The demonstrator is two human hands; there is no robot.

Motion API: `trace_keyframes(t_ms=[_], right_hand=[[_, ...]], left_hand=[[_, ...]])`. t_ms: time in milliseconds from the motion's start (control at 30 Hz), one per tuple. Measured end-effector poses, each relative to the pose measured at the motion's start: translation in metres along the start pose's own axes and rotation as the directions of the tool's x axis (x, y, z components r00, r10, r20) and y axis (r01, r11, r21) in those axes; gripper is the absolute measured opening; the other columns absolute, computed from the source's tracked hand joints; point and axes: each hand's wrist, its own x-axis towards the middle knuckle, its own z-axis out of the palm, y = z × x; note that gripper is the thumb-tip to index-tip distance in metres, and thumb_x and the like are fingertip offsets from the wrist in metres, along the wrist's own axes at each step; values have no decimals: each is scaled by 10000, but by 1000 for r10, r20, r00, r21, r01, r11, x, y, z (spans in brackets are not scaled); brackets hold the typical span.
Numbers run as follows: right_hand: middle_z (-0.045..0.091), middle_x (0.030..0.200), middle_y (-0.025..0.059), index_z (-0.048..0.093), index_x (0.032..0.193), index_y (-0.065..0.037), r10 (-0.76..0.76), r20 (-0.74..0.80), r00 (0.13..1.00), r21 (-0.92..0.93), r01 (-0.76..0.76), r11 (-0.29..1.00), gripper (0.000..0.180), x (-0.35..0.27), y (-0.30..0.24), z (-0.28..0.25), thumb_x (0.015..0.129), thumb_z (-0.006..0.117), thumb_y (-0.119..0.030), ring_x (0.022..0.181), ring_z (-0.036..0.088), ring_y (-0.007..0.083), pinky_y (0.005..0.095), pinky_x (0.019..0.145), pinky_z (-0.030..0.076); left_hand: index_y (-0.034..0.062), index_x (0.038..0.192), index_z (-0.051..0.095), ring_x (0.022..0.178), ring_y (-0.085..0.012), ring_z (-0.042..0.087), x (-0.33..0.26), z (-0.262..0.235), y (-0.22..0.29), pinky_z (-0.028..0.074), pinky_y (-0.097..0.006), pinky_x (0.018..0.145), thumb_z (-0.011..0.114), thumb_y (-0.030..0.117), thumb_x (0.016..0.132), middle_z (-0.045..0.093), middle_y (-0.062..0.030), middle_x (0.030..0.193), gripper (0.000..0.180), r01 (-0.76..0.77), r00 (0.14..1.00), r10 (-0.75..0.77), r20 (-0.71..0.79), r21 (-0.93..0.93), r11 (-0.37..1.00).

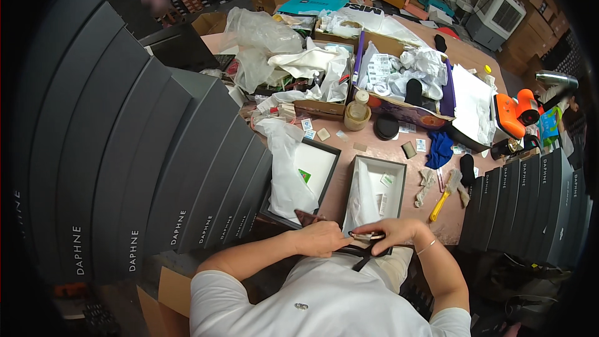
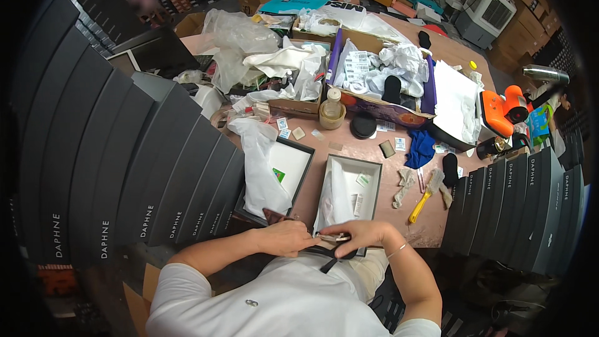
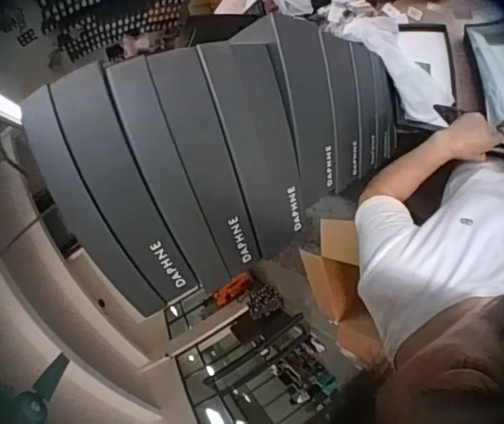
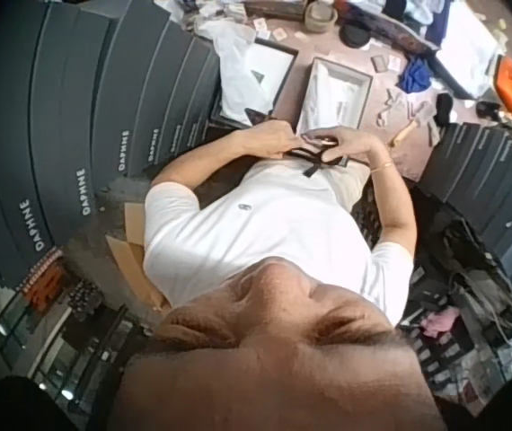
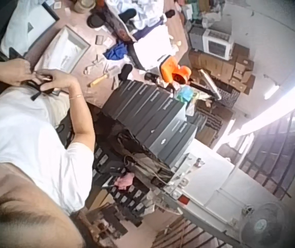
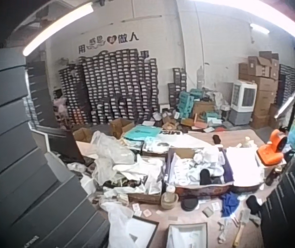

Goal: Packing individual shoes into boxes with protective wrapping paper and stacking the finished boxes.

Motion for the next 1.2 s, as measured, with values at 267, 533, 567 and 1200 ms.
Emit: trace_keyframes(t_ms=[267,533,567,1200], right_hand=[[492,1344,113,408,1388,-1,-23,-415,910,435,220,873,798,-51,28,42,723,747,-283,1211,476,221,344,1057,323],[568,1239,188,551,1266,-18,-220,-781,584,495,794,354,613,-60,53,85,719,737,-220,1021,614,422,514,925,470],[564,1244,193,559,1262,-28,-230,-813,535,480,839,256,587,-61,56,90,728,729,-207,1026,606,442,544,902,483],[573,1208,181,470,1317,-62,-9,-656,755,740,641,-203,534,-6,49,118,906,511,-400,989,613,420,362,678,585]], left_hand=[[-19,1156,491,1016,-371,593,4,-101,-151,504,-427,849,572,129,848,531,-220,1221,352,720,406,-567,-717,-131,681],[18,901,613,873,-362,604,37,-130,-176,490,-434,729,547,89,841,602,-154,916,115,655,601,-440,-668,95,749],[30,905,604,838,-356,585,52,-128,-143,475,-424,736,538,69,831,577,-152,891,107,445,677,-257,-689,106,889],[14,1009,581,744,-275,580,-23,-26,-31,486,-349,704,605,-53,722,567,-146,986,295,419,433,-457,-777,-276,865]])
